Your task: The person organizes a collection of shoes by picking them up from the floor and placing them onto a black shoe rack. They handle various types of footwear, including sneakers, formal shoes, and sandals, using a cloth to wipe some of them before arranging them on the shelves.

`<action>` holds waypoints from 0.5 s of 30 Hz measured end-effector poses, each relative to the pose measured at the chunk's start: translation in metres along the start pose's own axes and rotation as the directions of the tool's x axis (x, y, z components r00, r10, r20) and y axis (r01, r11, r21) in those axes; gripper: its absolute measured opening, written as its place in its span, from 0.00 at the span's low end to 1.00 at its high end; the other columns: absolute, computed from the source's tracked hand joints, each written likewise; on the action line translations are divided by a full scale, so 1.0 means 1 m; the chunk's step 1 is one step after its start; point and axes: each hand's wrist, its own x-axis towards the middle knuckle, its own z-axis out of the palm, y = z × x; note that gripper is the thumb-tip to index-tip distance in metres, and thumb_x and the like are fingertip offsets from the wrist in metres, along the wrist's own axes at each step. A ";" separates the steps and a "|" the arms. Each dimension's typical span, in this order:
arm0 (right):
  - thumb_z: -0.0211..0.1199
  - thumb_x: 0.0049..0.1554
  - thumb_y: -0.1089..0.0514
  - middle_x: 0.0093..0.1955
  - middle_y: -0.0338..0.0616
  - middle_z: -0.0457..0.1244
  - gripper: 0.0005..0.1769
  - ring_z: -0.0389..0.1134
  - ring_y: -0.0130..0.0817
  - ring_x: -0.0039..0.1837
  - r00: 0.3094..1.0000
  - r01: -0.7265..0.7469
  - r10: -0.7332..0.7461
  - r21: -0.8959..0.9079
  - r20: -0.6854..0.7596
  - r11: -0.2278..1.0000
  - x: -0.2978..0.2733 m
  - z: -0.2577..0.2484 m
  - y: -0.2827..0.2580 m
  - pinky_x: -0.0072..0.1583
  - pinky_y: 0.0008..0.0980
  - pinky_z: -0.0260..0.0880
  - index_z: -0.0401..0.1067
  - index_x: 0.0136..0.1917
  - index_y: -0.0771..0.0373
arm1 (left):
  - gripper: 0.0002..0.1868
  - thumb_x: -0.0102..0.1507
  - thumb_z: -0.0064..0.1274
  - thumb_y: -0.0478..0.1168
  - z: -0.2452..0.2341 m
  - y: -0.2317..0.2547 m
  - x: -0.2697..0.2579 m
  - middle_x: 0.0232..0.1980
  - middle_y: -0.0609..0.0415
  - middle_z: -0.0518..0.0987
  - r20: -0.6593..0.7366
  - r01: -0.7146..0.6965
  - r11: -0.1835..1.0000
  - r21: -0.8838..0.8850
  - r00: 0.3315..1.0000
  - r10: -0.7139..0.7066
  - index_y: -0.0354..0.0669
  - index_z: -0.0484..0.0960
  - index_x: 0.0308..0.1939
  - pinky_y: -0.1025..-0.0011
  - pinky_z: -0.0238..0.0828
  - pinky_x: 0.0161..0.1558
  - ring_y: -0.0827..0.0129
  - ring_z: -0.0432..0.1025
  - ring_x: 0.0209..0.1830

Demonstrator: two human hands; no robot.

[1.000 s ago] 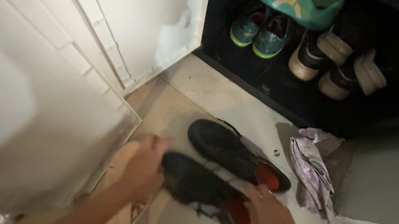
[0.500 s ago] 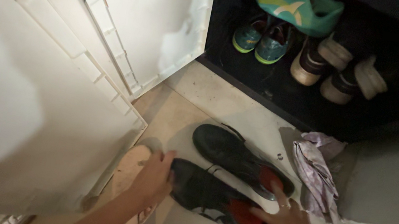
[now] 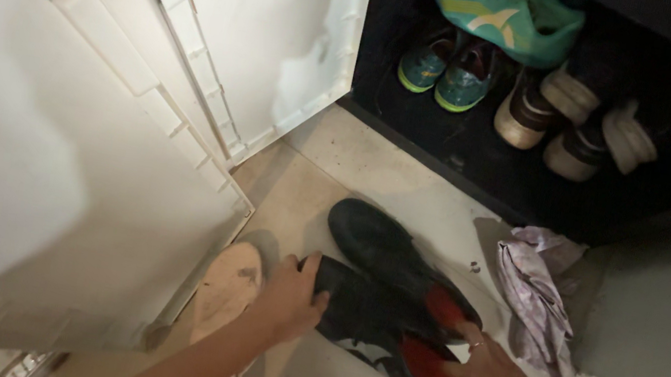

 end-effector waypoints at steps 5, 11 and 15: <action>0.79 0.45 0.49 0.71 0.50 0.54 0.23 0.63 0.49 0.64 0.995 0.042 -0.041 0.008 -0.088 0.999 -0.001 -0.007 0.019 0.63 0.44 0.65 0.79 0.55 0.46 | 0.31 0.67 0.48 0.47 -0.005 -0.012 -0.002 0.61 0.32 0.69 -0.138 -0.081 0.977 -0.199 0.989 0.054 0.40 0.62 0.72 0.53 0.64 0.63 0.38 0.67 0.61; 0.72 0.42 0.61 0.67 0.47 0.61 0.21 0.70 0.39 0.59 0.907 0.303 -0.254 0.101 -0.336 0.948 0.003 -0.103 0.012 0.54 0.34 0.75 0.79 0.51 0.51 | 0.28 0.70 0.39 0.47 -0.028 -0.011 -0.005 0.63 0.41 0.68 -0.343 -0.152 0.920 -0.362 0.939 0.021 0.41 0.61 0.72 0.57 0.67 0.59 0.50 0.69 0.60; 0.80 0.37 0.58 0.64 0.42 0.62 0.23 0.71 0.39 0.59 0.918 0.056 -0.057 -0.013 -0.392 0.998 0.016 -0.171 0.014 0.55 0.38 0.76 0.79 0.48 0.55 | 0.28 0.69 0.41 0.49 -0.024 -0.017 0.006 0.58 0.44 0.70 -0.392 -0.196 0.919 -0.343 0.919 0.049 0.43 0.64 0.71 0.61 0.71 0.56 0.57 0.74 0.54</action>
